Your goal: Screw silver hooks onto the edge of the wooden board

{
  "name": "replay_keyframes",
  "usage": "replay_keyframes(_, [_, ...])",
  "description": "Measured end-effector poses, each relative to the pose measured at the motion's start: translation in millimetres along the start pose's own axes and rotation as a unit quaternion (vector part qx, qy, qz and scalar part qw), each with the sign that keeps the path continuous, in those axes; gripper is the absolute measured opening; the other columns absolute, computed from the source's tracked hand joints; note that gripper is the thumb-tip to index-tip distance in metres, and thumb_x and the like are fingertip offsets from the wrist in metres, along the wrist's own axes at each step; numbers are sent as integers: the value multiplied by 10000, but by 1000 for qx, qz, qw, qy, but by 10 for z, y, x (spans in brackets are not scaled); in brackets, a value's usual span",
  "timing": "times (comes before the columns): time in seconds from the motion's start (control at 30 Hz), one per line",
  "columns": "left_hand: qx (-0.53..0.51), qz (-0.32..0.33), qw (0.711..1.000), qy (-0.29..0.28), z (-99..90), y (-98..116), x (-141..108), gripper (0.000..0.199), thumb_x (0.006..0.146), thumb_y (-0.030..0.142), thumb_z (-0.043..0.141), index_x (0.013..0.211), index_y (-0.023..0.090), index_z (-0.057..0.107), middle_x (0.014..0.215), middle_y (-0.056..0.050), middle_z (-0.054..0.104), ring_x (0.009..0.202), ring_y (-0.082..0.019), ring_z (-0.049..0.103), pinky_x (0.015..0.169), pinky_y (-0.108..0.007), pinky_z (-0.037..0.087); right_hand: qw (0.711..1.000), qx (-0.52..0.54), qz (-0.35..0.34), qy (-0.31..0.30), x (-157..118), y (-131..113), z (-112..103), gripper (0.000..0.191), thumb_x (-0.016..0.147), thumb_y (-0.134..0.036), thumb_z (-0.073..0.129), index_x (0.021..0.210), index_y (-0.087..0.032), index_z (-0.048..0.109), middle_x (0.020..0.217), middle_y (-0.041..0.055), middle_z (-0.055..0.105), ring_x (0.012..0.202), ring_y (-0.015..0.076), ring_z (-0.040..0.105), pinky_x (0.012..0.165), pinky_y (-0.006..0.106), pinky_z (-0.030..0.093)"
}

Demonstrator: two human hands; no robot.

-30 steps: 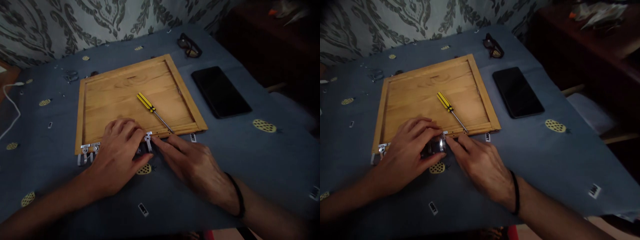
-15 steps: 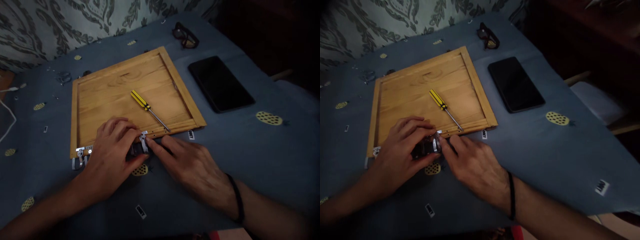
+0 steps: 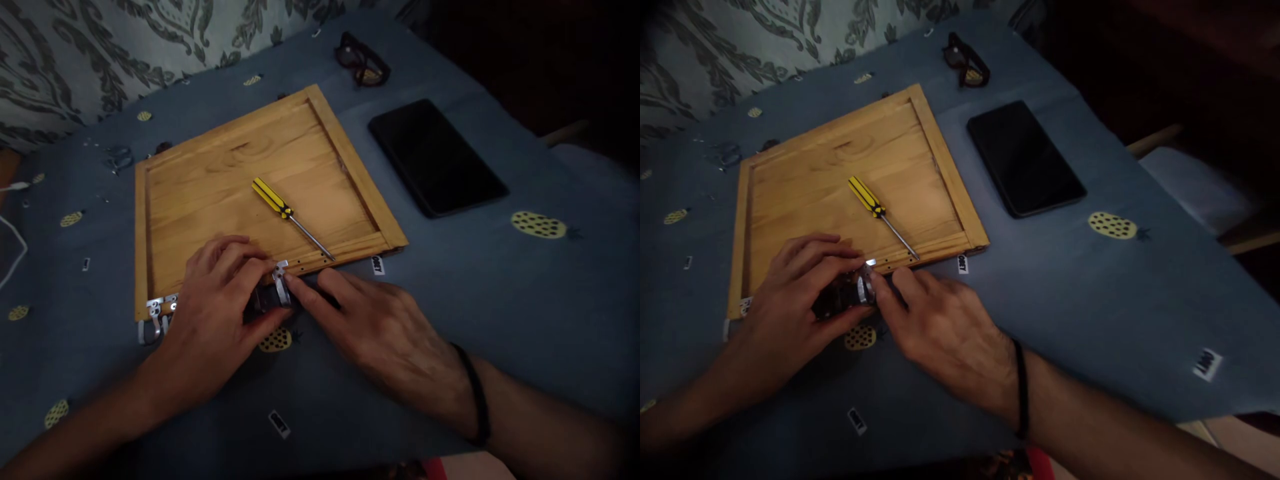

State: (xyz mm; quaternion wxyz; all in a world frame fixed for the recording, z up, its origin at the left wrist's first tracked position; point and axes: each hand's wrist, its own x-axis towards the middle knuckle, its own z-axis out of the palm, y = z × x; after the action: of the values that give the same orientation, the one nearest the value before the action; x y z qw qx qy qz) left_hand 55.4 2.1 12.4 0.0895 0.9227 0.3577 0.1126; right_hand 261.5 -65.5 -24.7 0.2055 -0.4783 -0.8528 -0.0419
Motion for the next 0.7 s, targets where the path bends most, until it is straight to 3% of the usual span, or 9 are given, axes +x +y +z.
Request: replay_keyframes(0.7, [2,-3,1000,3,-9,10,17,243,914,314,739,1121,244,634,1185,-74,690,1250,-327,583,1075,-550,492,1000,1,14,9,-8,-7,0,352,1034,-55,404,1311,-93,619,815,26,641,661,140,625,568,285,417])
